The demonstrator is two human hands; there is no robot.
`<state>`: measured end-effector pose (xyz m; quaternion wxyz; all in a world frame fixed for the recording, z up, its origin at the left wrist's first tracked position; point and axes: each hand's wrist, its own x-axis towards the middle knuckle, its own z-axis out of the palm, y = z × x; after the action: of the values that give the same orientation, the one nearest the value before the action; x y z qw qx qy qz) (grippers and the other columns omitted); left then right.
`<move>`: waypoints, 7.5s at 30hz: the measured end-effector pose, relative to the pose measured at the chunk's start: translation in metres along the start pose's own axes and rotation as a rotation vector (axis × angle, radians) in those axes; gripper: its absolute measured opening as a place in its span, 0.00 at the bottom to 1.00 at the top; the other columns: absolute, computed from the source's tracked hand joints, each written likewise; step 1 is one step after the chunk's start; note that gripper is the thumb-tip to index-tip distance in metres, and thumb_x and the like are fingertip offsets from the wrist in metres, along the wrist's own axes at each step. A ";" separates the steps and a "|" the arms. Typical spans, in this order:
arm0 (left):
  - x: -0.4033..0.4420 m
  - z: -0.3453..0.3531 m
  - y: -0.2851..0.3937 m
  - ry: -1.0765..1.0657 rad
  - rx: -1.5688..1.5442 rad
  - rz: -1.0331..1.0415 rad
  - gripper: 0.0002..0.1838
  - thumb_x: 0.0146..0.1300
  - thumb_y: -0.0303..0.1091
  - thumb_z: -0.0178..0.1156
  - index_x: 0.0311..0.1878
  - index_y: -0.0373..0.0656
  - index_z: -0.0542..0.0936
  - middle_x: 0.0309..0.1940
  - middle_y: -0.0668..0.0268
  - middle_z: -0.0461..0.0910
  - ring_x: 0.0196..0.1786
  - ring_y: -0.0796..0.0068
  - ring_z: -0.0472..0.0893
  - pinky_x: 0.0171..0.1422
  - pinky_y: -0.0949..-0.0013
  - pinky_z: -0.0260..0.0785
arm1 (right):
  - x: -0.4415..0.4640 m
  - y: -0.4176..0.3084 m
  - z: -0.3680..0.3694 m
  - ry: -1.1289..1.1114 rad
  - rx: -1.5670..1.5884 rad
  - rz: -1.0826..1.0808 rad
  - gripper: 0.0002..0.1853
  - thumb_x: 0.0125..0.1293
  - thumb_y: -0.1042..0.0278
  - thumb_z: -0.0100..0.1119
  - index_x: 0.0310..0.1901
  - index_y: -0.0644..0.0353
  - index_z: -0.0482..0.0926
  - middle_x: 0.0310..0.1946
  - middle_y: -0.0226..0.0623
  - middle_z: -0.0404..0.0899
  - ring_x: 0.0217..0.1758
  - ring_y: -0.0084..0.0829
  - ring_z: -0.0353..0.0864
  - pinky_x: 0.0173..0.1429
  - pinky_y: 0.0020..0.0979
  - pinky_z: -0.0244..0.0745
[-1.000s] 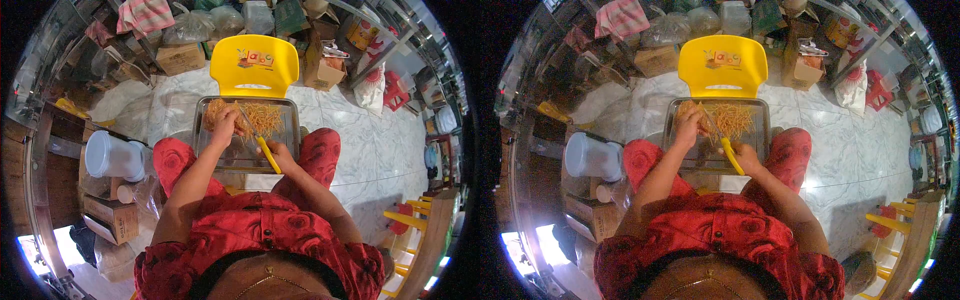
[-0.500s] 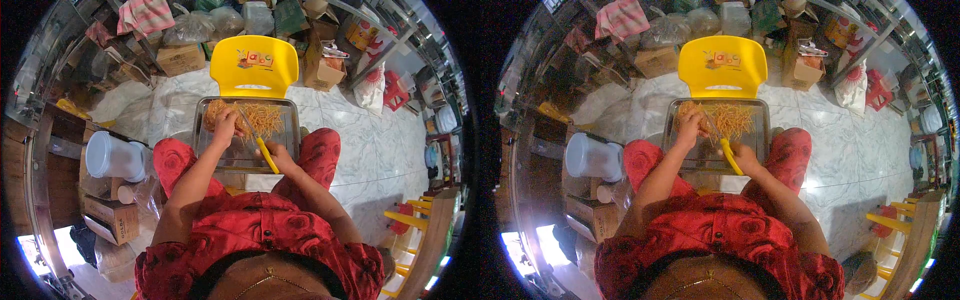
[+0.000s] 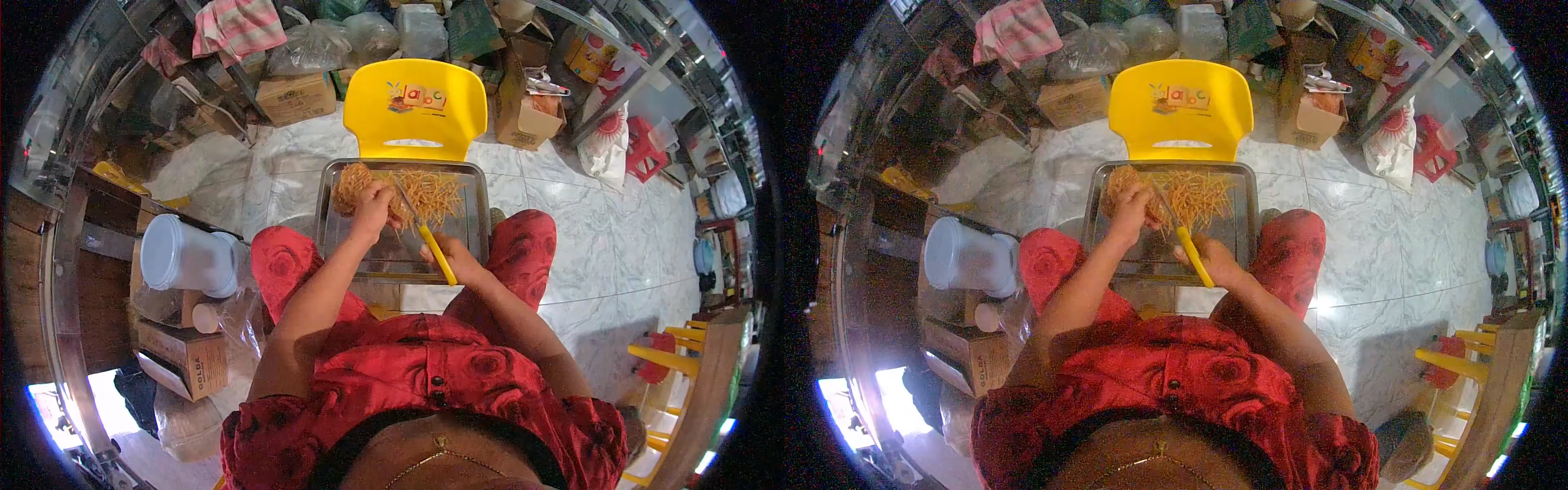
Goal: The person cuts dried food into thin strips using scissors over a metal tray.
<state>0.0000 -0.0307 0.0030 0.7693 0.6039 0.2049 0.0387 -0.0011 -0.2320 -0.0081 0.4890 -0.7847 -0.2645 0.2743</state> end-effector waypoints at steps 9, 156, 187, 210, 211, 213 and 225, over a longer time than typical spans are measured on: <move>0.000 0.000 0.000 0.005 0.017 -0.019 0.13 0.63 0.34 0.47 0.46 0.36 0.70 0.23 0.62 0.74 0.14 0.72 0.75 0.15 0.73 0.69 | -0.002 -0.013 -0.006 0.021 -0.166 0.063 0.30 0.56 0.40 0.53 0.40 0.65 0.74 0.31 0.54 0.77 0.37 0.51 0.77 0.40 0.41 0.70; 0.007 -0.027 0.031 0.002 0.010 0.167 0.07 0.59 0.28 0.50 0.39 0.36 0.71 0.31 0.62 0.75 0.24 0.73 0.78 0.20 0.72 0.75 | -0.011 -0.012 -0.004 -0.210 0.323 0.077 0.22 0.63 0.49 0.52 0.46 0.61 0.69 0.17 0.24 0.67 0.17 0.16 0.65 0.21 0.22 0.60; 0.003 -0.027 0.028 -0.015 -0.048 0.098 0.17 0.55 0.22 0.53 0.50 0.38 0.69 0.38 0.63 0.76 0.31 0.75 0.78 0.23 0.76 0.74 | -0.009 -0.019 -0.007 -0.205 -0.016 0.079 0.30 0.58 0.40 0.52 0.41 0.66 0.71 0.32 0.50 0.76 0.38 0.42 0.77 0.43 0.36 0.69; 0.008 -0.023 0.014 0.112 0.050 0.224 0.14 0.54 0.24 0.54 0.46 0.39 0.70 0.33 0.65 0.77 0.27 0.76 0.78 0.22 0.76 0.71 | -0.010 -0.034 -0.014 -0.208 -0.370 0.101 0.36 0.53 0.31 0.51 0.43 0.64 0.72 0.34 0.54 0.77 0.40 0.52 0.77 0.44 0.42 0.70; 0.009 -0.023 0.013 0.116 0.059 0.239 0.14 0.54 0.24 0.55 0.45 0.39 0.70 0.33 0.65 0.77 0.27 0.77 0.78 0.22 0.76 0.70 | -0.009 -0.034 -0.014 -0.219 -0.389 0.116 0.36 0.52 0.31 0.51 0.43 0.63 0.72 0.34 0.54 0.77 0.40 0.52 0.77 0.44 0.42 0.70; 0.008 -0.021 0.014 0.126 0.047 0.246 0.14 0.53 0.22 0.54 0.45 0.38 0.71 0.31 0.65 0.77 0.25 0.77 0.78 0.20 0.77 0.69 | -0.009 -0.034 -0.015 -0.228 -0.407 0.130 0.36 0.52 0.31 0.51 0.43 0.63 0.73 0.34 0.54 0.77 0.41 0.52 0.77 0.44 0.42 0.70; 0.005 -0.017 0.007 0.180 0.042 0.190 0.08 0.52 0.23 0.54 0.37 0.39 0.74 0.29 0.66 0.77 0.25 0.79 0.77 0.18 0.78 0.68 | -0.009 -0.017 -0.010 -0.164 -0.510 0.113 0.33 0.53 0.33 0.52 0.37 0.63 0.72 0.27 0.52 0.76 0.35 0.52 0.76 0.40 0.42 0.69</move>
<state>0.0002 -0.0116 0.0053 0.7278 0.6306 0.2160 0.1611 -0.0030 -0.2378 0.0132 0.2366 -0.8710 -0.3198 0.2884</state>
